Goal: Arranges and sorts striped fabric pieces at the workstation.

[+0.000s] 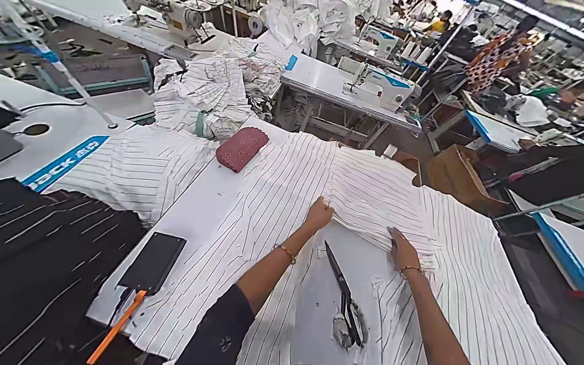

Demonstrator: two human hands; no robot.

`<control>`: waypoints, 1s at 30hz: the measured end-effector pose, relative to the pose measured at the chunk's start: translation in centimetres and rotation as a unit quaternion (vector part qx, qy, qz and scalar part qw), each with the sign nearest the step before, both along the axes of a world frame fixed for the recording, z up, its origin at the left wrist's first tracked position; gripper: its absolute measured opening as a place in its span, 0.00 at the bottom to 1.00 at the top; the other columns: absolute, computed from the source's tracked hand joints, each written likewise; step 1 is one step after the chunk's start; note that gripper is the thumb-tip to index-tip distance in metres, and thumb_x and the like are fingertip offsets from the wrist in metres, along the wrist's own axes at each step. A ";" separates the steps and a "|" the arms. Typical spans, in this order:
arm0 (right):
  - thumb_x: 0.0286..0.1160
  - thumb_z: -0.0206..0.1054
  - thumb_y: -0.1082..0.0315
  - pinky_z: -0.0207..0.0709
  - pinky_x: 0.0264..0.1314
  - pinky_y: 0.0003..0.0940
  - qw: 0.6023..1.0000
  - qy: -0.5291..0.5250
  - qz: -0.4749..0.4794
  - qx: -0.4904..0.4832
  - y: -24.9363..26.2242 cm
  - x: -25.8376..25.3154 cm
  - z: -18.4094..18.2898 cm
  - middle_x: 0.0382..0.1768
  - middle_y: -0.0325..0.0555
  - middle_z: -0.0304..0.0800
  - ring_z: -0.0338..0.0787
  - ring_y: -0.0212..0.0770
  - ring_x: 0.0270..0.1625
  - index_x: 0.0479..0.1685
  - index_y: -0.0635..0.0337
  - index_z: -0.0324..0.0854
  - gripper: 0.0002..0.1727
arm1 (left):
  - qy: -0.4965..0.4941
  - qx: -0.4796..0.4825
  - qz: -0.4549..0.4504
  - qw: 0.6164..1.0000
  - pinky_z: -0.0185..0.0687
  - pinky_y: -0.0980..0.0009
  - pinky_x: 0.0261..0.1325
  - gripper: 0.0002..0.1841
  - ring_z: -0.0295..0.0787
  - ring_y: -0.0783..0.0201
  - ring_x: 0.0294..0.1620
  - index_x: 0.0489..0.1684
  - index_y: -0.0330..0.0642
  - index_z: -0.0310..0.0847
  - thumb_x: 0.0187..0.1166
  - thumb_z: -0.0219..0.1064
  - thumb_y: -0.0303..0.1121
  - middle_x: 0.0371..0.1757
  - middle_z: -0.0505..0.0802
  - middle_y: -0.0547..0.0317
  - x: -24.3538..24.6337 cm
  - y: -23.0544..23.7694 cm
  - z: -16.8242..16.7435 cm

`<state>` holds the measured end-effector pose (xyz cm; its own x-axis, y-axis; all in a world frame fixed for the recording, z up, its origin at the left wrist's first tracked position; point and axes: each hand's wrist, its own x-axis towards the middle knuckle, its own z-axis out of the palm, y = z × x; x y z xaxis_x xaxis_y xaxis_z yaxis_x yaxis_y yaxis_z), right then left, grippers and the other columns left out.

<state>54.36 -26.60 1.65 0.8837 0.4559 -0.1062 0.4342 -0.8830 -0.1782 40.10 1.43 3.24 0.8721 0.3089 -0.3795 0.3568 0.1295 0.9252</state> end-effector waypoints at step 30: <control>0.75 0.67 0.68 0.84 0.66 0.47 0.948 0.039 0.184 0.256 -5.6 -40.5 -5.8 0.49 0.50 0.95 0.93 0.51 0.58 0.44 0.59 0.93 0.09 | 0.107 0.323 0.136 0.930 0.72 0.34 0.67 0.23 0.83 0.26 0.61 0.64 0.16 0.74 0.88 0.60 0.35 0.56 0.85 0.17 -32.1 1.3 -2.6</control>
